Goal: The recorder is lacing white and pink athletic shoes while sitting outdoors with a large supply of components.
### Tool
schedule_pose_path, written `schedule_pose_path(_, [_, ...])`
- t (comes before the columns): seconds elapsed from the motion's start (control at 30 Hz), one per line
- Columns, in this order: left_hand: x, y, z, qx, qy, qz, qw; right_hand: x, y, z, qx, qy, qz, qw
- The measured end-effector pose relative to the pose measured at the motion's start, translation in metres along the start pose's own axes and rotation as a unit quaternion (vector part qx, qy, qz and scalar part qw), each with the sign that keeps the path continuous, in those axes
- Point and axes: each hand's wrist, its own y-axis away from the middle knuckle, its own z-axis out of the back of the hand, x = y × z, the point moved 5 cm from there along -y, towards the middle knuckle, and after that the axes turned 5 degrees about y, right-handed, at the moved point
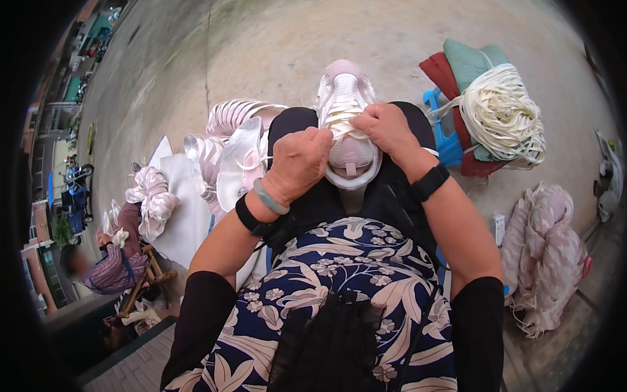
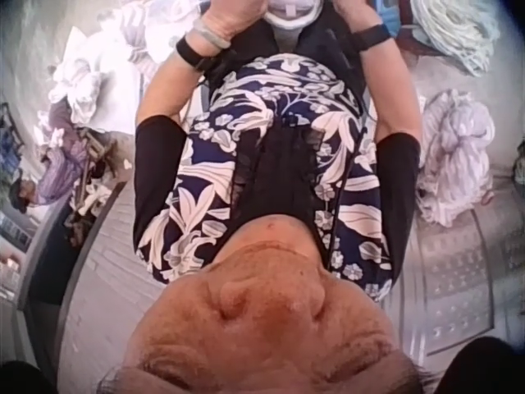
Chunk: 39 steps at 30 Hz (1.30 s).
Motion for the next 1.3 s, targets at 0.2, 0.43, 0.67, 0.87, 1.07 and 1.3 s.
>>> schedule_pose_path(0.2, [-0.007, 0.007, -0.006, 0.002, 0.016, -0.012, 1.0, 0.003, 0.002, 0.002, 0.007, -0.027, 0.08, 0.996])
schedule_pose_path(0.43, [-0.01, 0.011, -0.014, 0.032, 0.011, -0.01, 0.999, 0.005, 0.005, 0.008, 0.053, -0.024, -0.017, 0.998])
schedule_pose_path(0.67, [-0.005, 0.004, -0.004, 0.023, 0.049, 0.03, 0.998, 0.022, 0.005, 0.018, 0.097, -0.03, 0.167, 0.981])
schedule_pose_path(0.87, [0.004, 0.001, -0.009, 0.027, 0.149, 0.13, 0.98, 0.039, 0.016, 0.009, -0.238, 0.3, 0.311, 0.87])
schedule_pose_path(1.07, [0.005, -0.002, -0.011, 0.04, 0.276, 0.208, 0.937, 0.035, 0.016, 0.006, -0.235, 0.254, 0.246, 0.905])
schedule_pose_path(1.3, [0.015, 0.007, -0.014, 0.026, 0.256, 0.222, 0.94, 0.015, 0.023, 0.012, -0.031, 0.068, 0.147, 0.986])
